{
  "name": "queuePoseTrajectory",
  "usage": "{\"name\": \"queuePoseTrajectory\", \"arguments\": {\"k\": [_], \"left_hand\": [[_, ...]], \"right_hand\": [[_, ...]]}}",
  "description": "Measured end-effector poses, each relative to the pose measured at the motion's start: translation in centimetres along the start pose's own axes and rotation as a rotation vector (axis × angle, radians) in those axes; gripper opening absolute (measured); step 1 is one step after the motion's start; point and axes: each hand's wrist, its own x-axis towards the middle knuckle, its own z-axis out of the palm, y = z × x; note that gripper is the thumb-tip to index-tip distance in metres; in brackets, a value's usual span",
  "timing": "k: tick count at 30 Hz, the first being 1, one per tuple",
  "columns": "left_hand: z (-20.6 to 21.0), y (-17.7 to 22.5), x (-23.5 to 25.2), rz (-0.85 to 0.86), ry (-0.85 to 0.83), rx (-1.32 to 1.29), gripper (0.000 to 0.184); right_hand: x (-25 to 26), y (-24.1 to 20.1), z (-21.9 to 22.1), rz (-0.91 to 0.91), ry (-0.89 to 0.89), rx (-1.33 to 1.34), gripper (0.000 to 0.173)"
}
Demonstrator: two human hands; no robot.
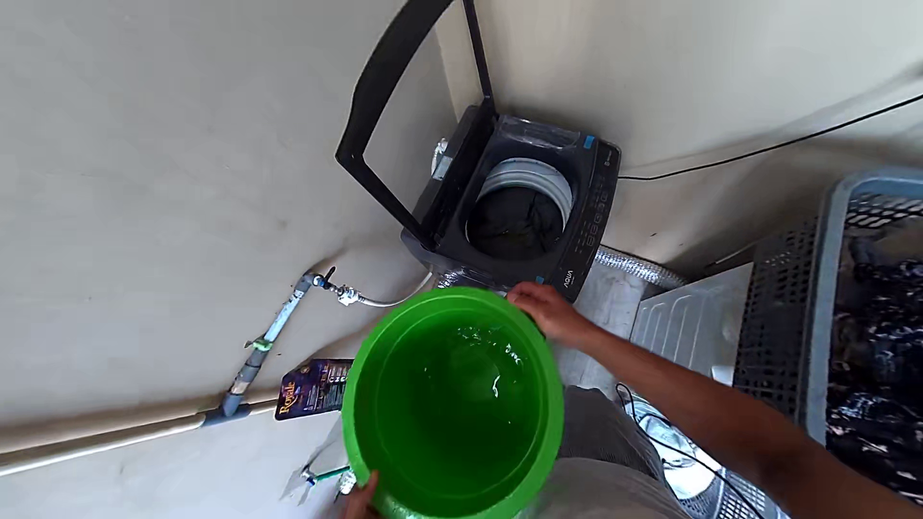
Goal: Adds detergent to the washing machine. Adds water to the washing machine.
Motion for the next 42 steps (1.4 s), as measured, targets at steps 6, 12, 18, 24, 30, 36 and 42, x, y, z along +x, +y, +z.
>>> {"name": "queuePoseTrajectory", "arguments": {"k": [6, 12, 18, 24, 30, 36, 42], "left_hand": [[11.3, 4.7, 1.0, 0.076, -0.061, -0.223, 0.048], [19.4, 6.3, 2.6, 0.215, -0.075, -0.416, 0.035], [24.8, 7.8, 3.0, 0.311, -0.050, -0.417, 0.029], [28.5, 9.1, 3.4, 0.378, -0.066, -0.433, 0.021], [32.6, 10.2, 4.2, 0.445, -0.169, -0.452, 0.019], [34.9, 10.9, 5.3, 0.501, -0.211, -0.452, 0.024], [35.0, 11.2, 5.9, 0.537, -0.250, -0.426, 0.030]], "right_hand": [[9.5, 1.1, -7.4, 0.141, 0.017, 0.020, 0.044], [17.4, 4.8, -12.2, 0.329, -0.101, 0.096, 0.053], [25.1, 9.7, -13.6, 0.346, -0.104, 0.523, 0.058], [29.9, 11.0, -13.6, 0.470, -0.140, 0.646, 0.059], [31.9, 12.3, -14.1, 0.538, -0.190, 0.593, 0.057], [32.5, 13.2, -14.1, 0.520, -0.197, 0.474, 0.050], [32.1, 12.5, -14.4, 0.578, -0.090, 0.456, 0.043]]}}
